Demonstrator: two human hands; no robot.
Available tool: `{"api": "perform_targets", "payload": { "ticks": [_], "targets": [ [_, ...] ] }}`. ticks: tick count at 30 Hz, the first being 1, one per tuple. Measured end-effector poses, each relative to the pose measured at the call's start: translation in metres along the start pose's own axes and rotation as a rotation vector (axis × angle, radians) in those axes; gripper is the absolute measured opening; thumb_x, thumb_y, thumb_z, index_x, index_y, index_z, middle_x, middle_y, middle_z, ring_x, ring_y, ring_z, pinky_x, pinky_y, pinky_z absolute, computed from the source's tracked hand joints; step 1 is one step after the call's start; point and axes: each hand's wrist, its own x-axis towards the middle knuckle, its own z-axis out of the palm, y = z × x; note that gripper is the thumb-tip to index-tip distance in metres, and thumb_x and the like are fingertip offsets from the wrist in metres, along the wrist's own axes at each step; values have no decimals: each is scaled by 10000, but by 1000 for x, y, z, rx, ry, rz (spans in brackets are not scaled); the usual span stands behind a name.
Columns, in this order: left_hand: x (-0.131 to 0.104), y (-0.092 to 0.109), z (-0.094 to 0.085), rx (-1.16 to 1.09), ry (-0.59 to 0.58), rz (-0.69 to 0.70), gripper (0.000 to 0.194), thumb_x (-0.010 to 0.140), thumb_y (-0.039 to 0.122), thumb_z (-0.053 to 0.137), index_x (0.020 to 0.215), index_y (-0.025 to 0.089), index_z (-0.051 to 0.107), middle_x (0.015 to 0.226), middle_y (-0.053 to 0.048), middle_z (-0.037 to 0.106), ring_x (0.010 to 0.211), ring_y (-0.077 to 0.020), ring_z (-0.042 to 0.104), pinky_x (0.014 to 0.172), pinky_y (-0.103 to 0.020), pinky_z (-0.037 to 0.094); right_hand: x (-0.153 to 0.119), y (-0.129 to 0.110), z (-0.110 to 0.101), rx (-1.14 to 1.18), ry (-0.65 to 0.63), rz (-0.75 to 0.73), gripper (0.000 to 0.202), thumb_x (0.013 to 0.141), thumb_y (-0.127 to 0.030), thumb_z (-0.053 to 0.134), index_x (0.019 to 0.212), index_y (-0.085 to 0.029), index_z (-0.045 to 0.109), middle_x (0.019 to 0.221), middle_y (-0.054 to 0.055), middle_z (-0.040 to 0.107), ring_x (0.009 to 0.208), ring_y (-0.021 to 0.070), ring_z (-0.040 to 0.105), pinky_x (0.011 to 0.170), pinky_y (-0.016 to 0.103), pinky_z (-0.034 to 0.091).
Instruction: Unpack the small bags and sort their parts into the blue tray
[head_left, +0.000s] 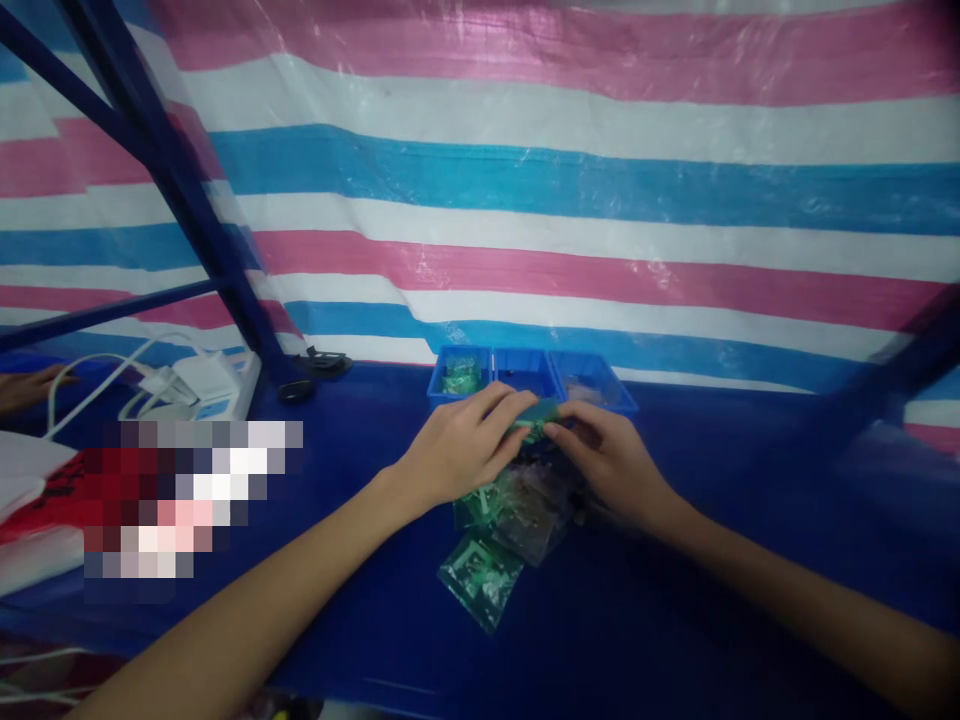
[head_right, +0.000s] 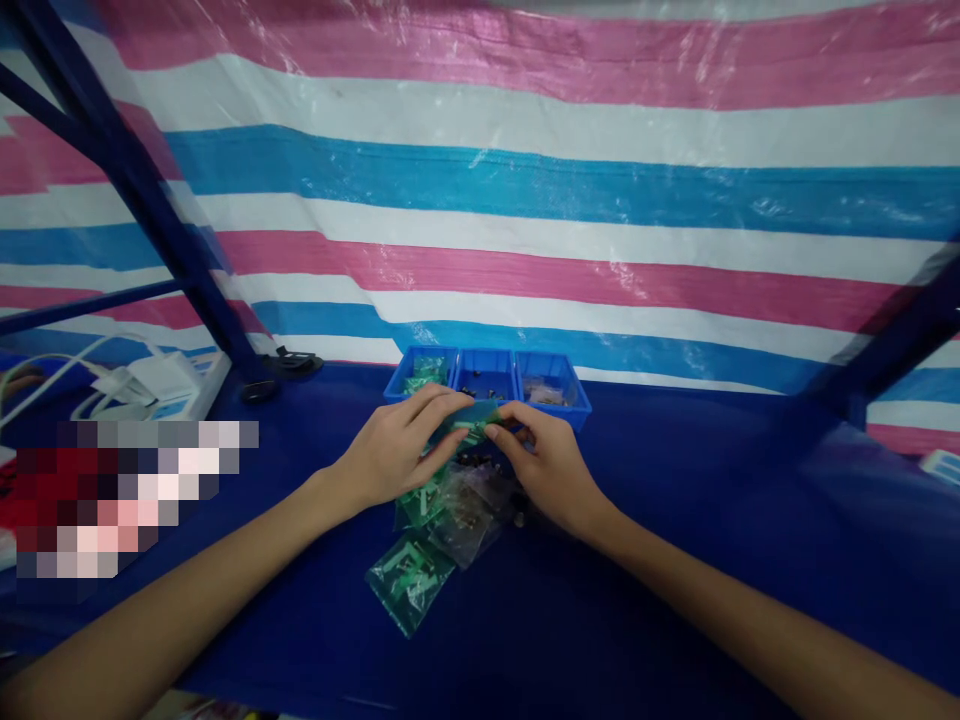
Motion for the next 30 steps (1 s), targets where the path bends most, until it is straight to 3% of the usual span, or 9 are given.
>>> {"api": "perform_targets", "payload": {
  "ticks": [4, 7, 15, 21, 24, 27, 30],
  "targets": [
    [-2, -3, 1, 35, -48, 7, 462, 954, 373, 551, 1367, 208, 427, 1285, -119, 525, 930, -197, 647, 653, -296, 576, 3, 5, -4, 23, 68, 46, 155, 900, -336, 602, 822, -203, 622, 726, -8, 561, 635, 147, 478, 582, 283, 375],
    [-3, -6, 3, 46, -97, 20, 520, 916, 355, 616, 1375, 212, 418, 1323, -129, 489, 919, -198, 639, 652, -298, 576, 4, 6, -5, 87, 59, 88, 207, 883, -364, 612, 765, -196, 585, 693, -14, 520, 627, 141, 466, 576, 280, 369],
    [-2, -6, 5, 69, -84, 19, 414, 907, 99, 464, 1310, 193, 475, 1320, -153, 461, 988, -201, 611, 686, -308, 578, 0, 4, -2, 230, -24, 180, 301, 881, -435, 602, 709, -206, 509, 633, -24, 479, 578, 129, 440, 538, 276, 354],
    [-4, -6, 7, 63, -12, 26, 340, 933, 108, 445, 1246, 185, 553, 1293, -148, 499, 982, -190, 612, 684, -302, 569, -2, 4, 0, 153, -56, 127, 300, 929, -422, 555, 728, -206, 504, 628, -32, 448, 573, 130, 422, 536, 276, 339],
    [-5, -8, 8, 69, 44, 38, 265, 973, 157, 459, 1195, 180, 602, 1203, -122, 575, 999, -196, 604, 742, -324, 565, -3, 4, 1, 198, -36, 153, 218, 931, -422, 563, 912, -205, 564, 738, -5, 560, 618, 144, 504, 558, 279, 403],
    [-5, -9, 9, 42, 84, 33, 194, 984, 240, 523, 1121, 180, 647, 1021, -67, 645, 929, -175, 600, 783, -322, 547, -3, 3, 1, 247, 2, 156, 300, 933, -422, 561, 1158, -223, 551, 995, 58, 648, 752, 172, 599, 596, 290, 468],
    [-4, -9, 9, 2, 101, -3, 178, 980, 288, 548, 1042, 180, 676, 909, -36, 656, 845, -153, 594, 744, -292, 524, -4, 1, -1, 139, -30, 67, 255, 929, -408, 574, 1106, -228, 615, 1085, 71, 657, 925, 208, 618, 691, 308, 492]
  ]
}}
